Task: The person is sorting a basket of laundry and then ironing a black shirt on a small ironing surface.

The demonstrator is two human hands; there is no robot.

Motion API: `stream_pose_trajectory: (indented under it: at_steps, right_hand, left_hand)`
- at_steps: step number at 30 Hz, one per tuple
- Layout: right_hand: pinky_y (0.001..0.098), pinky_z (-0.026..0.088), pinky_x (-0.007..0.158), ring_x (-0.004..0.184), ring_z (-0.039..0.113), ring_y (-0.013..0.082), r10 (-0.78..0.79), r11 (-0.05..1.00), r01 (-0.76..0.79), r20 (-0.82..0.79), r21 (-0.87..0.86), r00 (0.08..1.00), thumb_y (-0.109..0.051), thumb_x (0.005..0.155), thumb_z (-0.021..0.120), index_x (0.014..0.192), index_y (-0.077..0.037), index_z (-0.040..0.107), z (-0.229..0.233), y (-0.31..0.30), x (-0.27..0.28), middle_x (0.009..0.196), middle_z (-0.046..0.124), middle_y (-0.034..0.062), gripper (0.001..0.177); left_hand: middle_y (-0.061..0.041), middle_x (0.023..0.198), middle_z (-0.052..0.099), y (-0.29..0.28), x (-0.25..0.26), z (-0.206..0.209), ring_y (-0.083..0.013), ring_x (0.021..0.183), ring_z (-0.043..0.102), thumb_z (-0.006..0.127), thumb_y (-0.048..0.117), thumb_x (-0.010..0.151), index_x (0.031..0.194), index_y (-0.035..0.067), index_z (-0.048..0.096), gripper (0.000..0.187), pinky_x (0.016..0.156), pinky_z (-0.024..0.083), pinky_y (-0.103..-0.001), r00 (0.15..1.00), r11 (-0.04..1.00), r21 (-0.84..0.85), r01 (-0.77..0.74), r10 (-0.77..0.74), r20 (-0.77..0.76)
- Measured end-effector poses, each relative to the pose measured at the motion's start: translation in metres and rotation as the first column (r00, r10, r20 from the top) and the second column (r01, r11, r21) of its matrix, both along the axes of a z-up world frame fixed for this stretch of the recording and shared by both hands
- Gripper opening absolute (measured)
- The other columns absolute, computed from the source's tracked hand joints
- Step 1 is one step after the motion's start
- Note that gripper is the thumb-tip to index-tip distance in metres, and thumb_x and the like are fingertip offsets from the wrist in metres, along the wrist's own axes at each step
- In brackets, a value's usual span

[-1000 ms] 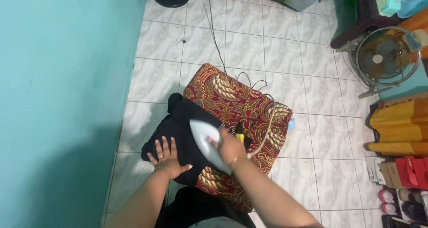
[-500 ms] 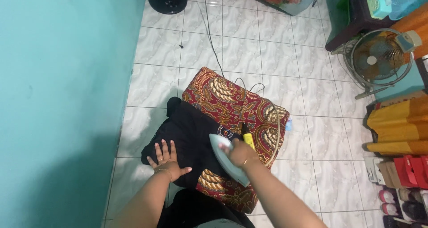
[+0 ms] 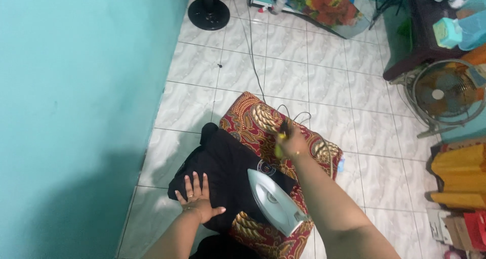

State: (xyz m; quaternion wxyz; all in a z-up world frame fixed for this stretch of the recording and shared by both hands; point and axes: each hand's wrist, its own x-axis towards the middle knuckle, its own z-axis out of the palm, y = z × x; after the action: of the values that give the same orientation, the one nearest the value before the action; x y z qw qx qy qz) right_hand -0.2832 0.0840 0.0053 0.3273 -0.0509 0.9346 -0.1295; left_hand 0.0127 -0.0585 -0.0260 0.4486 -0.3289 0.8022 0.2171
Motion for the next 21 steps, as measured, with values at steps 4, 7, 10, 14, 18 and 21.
stream_pose_trajectory:
  at_steps: [4, 7, 10, 14, 18, 21]
  right_hand:
    - [0.0379, 0.058, 0.088, 0.101, 0.073, 0.026, -0.12, 0.863, -0.067, -0.332, -0.5, 0.936, -0.028, 0.086, 0.081, 0.125, -0.001, 0.048, -0.014, -0.064, -0.028, 0.109, 0.072, 0.0178, 0.057]
    - [0.0406, 0.057, 0.084, 0.097, 0.073, 0.0275, -0.178, 0.794, -0.045, -0.302, -0.607, 0.937, -0.02, 0.085, 0.079, 0.125, -0.003, 0.046, -0.01, -0.108, -0.028, 0.107, 0.073, 0.0162, 0.054]
    - [0.0434, 0.056, 0.082, 0.094, 0.072, 0.0303, -0.202, 0.796, 0.035, -0.211, -0.604, 0.956, -0.019, 0.087, 0.078, 0.126, -0.006, 0.045, -0.028, -0.131, -0.028, 0.105, 0.073, 0.0159, 0.053]
    - [0.0383, 0.055, 0.089, 0.099, 0.07, 0.0256, -0.186, 0.864, -0.002, -0.324, -0.503, 0.928, -0.023, 0.085, 0.087, 0.125, -0.005, 0.044, -0.05, -0.136, -0.032, 0.108, 0.071, 0.0156, 0.061]
    - [0.0374, 0.057, 0.092, 0.105, 0.07, 0.0253, -0.183, 0.822, 0.013, -0.243, -0.569, 0.953, -0.017, 0.079, 0.084, 0.135, -0.006, 0.036, -0.049, -0.13, -0.032, 0.116, 0.067, 0.0166, 0.075]
    - [0.0378, 0.055, 0.097, 0.117, 0.062, 0.0297, -0.172, 0.781, 0.011, -0.199, -0.624, 0.965, -0.009, 0.071, 0.085, 0.146, -0.007, 0.026, -0.029, -0.112, -0.023, 0.132, 0.052, 0.0201, 0.095]
  left_hand:
    - [-0.014, 0.166, -0.04, -0.001, -0.005, 0.009, -0.0393, 0.15, -0.04, 0.066, 0.078, 0.082, 0.16, 0.018, -0.029, 0.137, 0.12, -0.006, -0.072, 1.0, 0.999, 0.043, -0.008, 0.007, 0.025]
    - [-0.014, 0.167, -0.04, -0.005, -0.003, 0.01, -0.0398, 0.149, -0.04, 0.069, 0.077, 0.081, 0.16, 0.018, -0.029, 0.139, 0.12, -0.007, -0.072, 0.999, 0.997, 0.068, -0.036, 0.033, 0.031]
    - [-0.013, 0.167, -0.039, -0.007, 0.0, 0.008, -0.0398, 0.149, -0.041, 0.07, 0.077, 0.08, 0.16, 0.018, -0.029, 0.141, 0.119, -0.009, -0.072, 0.998, 0.994, 0.095, -0.055, 0.055, 0.005]
    - [-0.012, 0.167, -0.039, -0.008, 0.002, 0.013, -0.0387, 0.15, -0.041, 0.07, 0.075, 0.08, 0.161, 0.019, -0.029, 0.14, 0.119, -0.01, -0.073, 0.997, 0.991, 0.119, -0.062, 0.065, -0.029]
    - [-0.012, 0.167, -0.04, -0.008, 0.002, 0.009, -0.0385, 0.149, -0.042, 0.07, 0.076, 0.08, 0.16, 0.018, -0.03, 0.14, 0.119, -0.01, -0.072, 0.998, 0.991, 0.125, -0.053, 0.057, -0.032]
    - [-0.012, 0.166, -0.041, -0.009, 0.0, 0.006, -0.0388, 0.148, -0.044, 0.069, 0.076, 0.081, 0.16, 0.018, -0.031, 0.14, 0.119, -0.012, -0.072, 0.998, 0.99, 0.13, -0.051, 0.055, -0.028]
